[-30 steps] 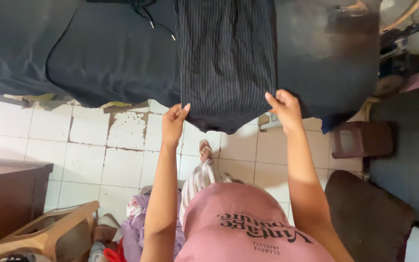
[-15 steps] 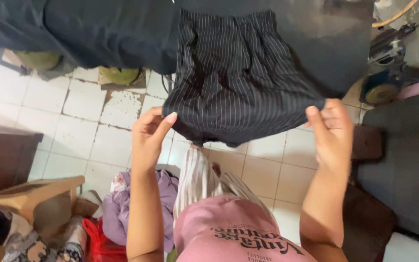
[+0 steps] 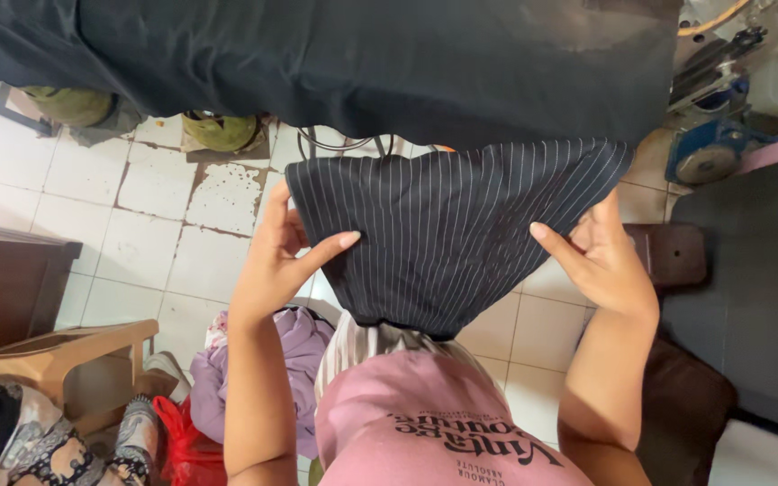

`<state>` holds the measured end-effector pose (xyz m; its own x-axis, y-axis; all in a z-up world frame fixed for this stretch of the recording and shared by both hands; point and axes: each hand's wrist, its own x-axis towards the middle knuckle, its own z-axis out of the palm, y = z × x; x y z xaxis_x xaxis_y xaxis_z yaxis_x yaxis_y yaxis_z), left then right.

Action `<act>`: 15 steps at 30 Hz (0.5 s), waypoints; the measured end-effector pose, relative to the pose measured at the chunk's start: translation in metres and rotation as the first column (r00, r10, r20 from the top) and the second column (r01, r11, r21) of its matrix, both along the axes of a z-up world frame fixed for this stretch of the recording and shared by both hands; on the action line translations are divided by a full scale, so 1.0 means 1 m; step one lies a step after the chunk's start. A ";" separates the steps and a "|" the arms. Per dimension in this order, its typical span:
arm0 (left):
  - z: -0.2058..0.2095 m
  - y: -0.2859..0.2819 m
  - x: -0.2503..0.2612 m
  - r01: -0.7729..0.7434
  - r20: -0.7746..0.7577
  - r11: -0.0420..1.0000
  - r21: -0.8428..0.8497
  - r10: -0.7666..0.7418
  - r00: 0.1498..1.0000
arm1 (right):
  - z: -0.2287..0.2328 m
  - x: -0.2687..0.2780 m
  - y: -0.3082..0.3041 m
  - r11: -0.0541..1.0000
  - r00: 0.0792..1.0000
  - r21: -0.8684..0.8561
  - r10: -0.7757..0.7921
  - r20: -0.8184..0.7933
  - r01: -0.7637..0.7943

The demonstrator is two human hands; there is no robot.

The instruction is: The person folds a pair of dark pinstriped pants and a pair of blue pinstriped pants on a black-covered table. They smooth and align the garments before folding them into neat rectangles and stacking them. The person then picks up a white cloth item and begins to unfold it.

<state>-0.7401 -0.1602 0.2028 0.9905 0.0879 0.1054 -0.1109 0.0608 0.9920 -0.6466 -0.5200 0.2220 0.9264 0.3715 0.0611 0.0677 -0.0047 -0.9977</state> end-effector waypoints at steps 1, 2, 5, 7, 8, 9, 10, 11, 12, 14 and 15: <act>0.001 0.001 0.001 -0.011 -0.050 1.000 0.010 0.012 0.999 | 0.000 0.000 0.002 1.000 1.000 0.004 -0.005 -0.001 0.005; 0.001 0.002 0.002 -0.023 -0.101 1.000 0.020 0.025 0.995 | 0.002 0.000 0.003 0.990 0.999 -0.137 -0.046 -0.003 0.045; -0.004 0.004 0.009 -0.060 -0.104 0.989 -0.134 0.046 0.994 | 0.011 0.003 0.015 0.950 0.987 -0.282 -0.153 -0.053 0.132; -0.010 0.006 0.012 -0.080 -0.121 0.976 -0.205 0.055 0.991 | 0.012 0.008 0.029 0.983 0.967 -0.020 -0.185 -0.175 0.184; -0.014 0.008 0.014 -0.091 -0.129 0.967 -0.238 0.061 0.990 | 0.011 0.011 0.032 0.983 0.974 0.008 -0.178 -0.143 0.181; -0.018 0.009 0.017 -0.122 -0.151 0.965 -0.233 0.088 0.985 | 0.008 0.014 0.035 0.983 0.979 0.036 -0.173 -0.111 0.178; -0.023 0.009 0.020 -0.154 -0.177 0.962 -0.227 0.115 0.977 | 0.002 0.017 0.037 0.983 0.983 0.063 -0.167 -0.082 0.172; -0.025 0.010 0.023 -0.187 -0.202 0.958 -0.219 0.143 0.969 | -0.005 0.022 0.038 0.980 0.979 0.065 -0.185 -0.082 0.191; -0.027 0.014 0.025 -0.209 -0.194 0.965 -0.160 0.177 0.965 | -0.012 0.028 0.040 0.976 0.976 0.066 -0.203 -0.084 0.209; -0.025 0.019 0.032 -0.252 -0.168 0.967 -0.044 0.242 0.956 | -0.025 0.036 0.046 0.975 0.974 0.039 -0.215 -0.065 0.218; -0.023 0.021 0.035 -0.254 -0.156 0.967 0.010 0.252 0.955 | -0.029 0.040 0.050 0.978 0.977 0.010 -0.209 -0.044 0.209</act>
<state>-0.7047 -0.1390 0.1799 0.9398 0.3382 -0.0499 0.0313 0.0603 0.9977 -0.6070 -0.4703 0.1930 0.9853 0.1690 0.0235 0.0239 0.0001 -0.9997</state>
